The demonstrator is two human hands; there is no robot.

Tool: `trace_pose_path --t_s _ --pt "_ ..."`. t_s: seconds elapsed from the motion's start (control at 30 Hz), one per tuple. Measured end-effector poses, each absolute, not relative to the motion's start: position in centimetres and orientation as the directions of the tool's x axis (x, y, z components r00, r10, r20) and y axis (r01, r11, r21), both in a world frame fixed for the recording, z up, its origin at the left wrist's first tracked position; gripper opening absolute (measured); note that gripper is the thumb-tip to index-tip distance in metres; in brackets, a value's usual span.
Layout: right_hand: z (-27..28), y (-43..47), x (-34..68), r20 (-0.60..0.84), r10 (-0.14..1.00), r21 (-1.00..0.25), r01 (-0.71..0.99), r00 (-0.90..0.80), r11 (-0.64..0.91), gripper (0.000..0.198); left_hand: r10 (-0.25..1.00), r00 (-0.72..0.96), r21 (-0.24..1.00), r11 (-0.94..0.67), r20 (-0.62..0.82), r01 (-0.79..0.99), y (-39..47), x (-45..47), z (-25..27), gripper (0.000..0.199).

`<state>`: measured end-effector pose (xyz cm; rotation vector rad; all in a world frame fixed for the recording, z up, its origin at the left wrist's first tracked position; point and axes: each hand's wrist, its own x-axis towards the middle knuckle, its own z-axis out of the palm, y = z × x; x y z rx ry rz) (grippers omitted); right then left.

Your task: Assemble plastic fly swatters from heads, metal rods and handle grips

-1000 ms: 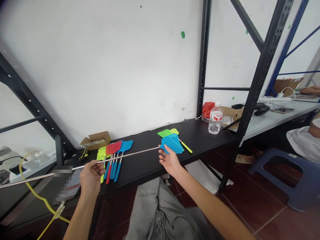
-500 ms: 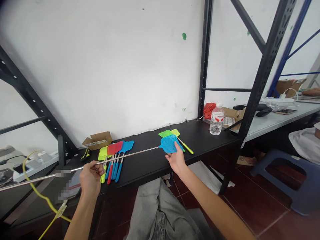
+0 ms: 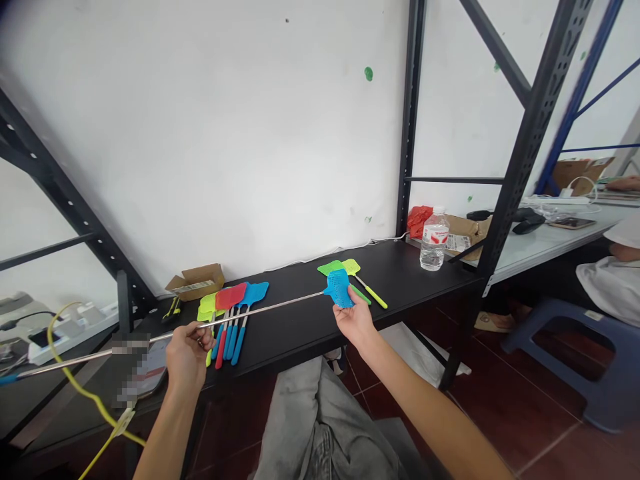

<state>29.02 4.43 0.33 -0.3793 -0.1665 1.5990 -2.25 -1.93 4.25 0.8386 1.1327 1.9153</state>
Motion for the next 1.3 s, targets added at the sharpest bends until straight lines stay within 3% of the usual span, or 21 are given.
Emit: trace_pose_path --t_s 0.23,0.4,0.67,0.93,1.3 --pt "0.7 4.3 29.4 -0.050 0.986 -0.575 -0.812 0.158 0.101 0.020 0.834 -0.515 0.898 -0.364 0.197 -0.246 -2.1 -2.5 4.3 0.019" --pt "0.8 3.7 28.0 0.032 0.963 -0.661 -0.717 0.268 0.221 0.032 0.838 -0.486 0.908 -0.377 0.249 -0.185 -1.5 0.0 3.4 0.026" --pt "1.4 2.8 26.4 0.042 0.984 -0.670 -0.725 0.174 0.157 0.033 0.916 -0.232 0.925 -0.360 0.326 -0.122 -1.8 2.7 2.8 0.034" --pt "1.5 1.0 26.2 0.198 0.980 -0.768 -0.625 -0.022 0.141 0.028 0.974 0.095 0.978 -0.202 0.206 -0.050 -2.4 5.0 2.8 0.050" --pt "1.4 0.1 25.4 0.239 0.970 -0.790 -0.571 0.051 0.225 0.025 0.930 0.220 0.956 -0.283 0.294 -0.081 -3.6 7.1 3.2 0.045"
